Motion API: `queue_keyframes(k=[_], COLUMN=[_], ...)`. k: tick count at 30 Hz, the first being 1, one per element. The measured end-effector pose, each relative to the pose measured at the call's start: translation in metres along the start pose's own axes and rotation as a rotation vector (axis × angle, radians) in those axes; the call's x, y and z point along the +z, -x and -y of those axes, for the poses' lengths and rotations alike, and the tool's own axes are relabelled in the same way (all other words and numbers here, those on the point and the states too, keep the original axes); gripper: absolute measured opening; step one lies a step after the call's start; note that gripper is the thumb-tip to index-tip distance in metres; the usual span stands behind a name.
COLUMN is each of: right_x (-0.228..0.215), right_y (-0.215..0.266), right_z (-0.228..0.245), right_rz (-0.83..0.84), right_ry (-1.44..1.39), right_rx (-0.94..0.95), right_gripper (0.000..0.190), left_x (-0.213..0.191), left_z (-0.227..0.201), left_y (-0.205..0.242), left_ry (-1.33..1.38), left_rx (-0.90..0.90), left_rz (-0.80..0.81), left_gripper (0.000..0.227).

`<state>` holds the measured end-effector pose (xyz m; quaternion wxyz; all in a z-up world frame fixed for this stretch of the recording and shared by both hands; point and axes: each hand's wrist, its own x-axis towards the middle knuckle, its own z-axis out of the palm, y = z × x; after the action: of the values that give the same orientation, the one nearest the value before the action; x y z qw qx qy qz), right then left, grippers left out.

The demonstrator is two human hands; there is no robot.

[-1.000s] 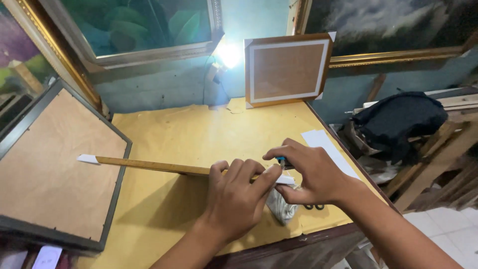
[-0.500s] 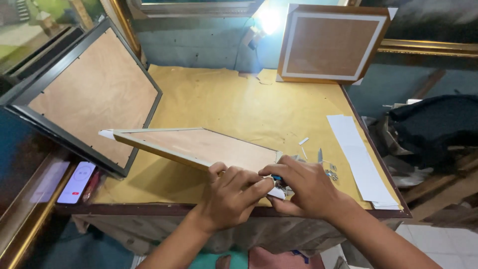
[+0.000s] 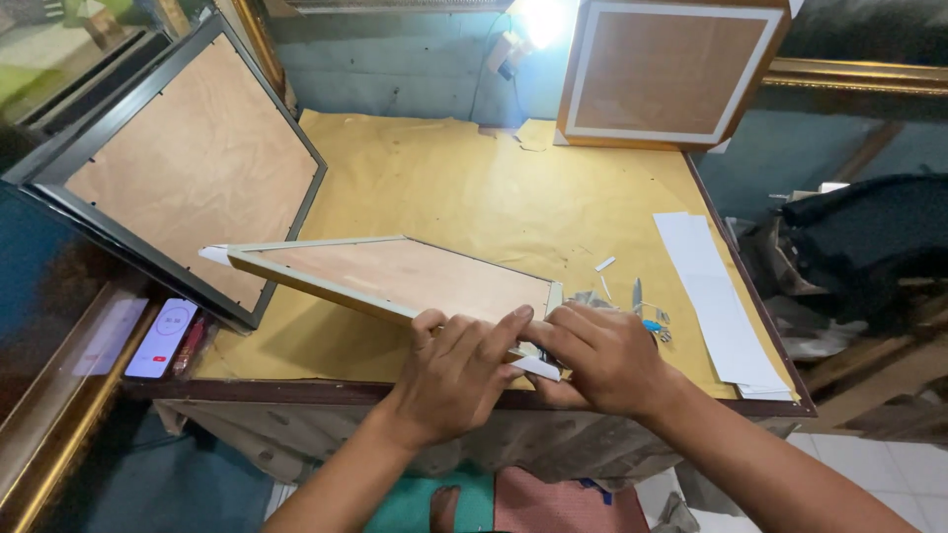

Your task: Attaching protective cardboard corners to picture frames to prepare them for transport or sale.

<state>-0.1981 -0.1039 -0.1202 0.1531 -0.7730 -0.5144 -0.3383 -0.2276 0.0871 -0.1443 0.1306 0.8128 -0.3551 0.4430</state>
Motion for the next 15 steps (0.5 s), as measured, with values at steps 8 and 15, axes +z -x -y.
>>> queue_keyframes(k=[8,15], right_x=[0.001,0.015], right_y=[-0.002,0.008], right_z=[0.000,-0.009], right_rz=[-0.039,-0.167], right_ry=[0.007,-0.063], right_rx=[-0.093,-0.090], right_gripper=[0.031,0.023], left_x=[-0.008,0.003], left_z=[0.000,0.002], left_y=[-0.003,-0.003], left_ry=[-0.032,0.100], left_rx=[0.030,0.019], left_rz=[0.039,-0.062], left_gripper=[0.028,0.039])
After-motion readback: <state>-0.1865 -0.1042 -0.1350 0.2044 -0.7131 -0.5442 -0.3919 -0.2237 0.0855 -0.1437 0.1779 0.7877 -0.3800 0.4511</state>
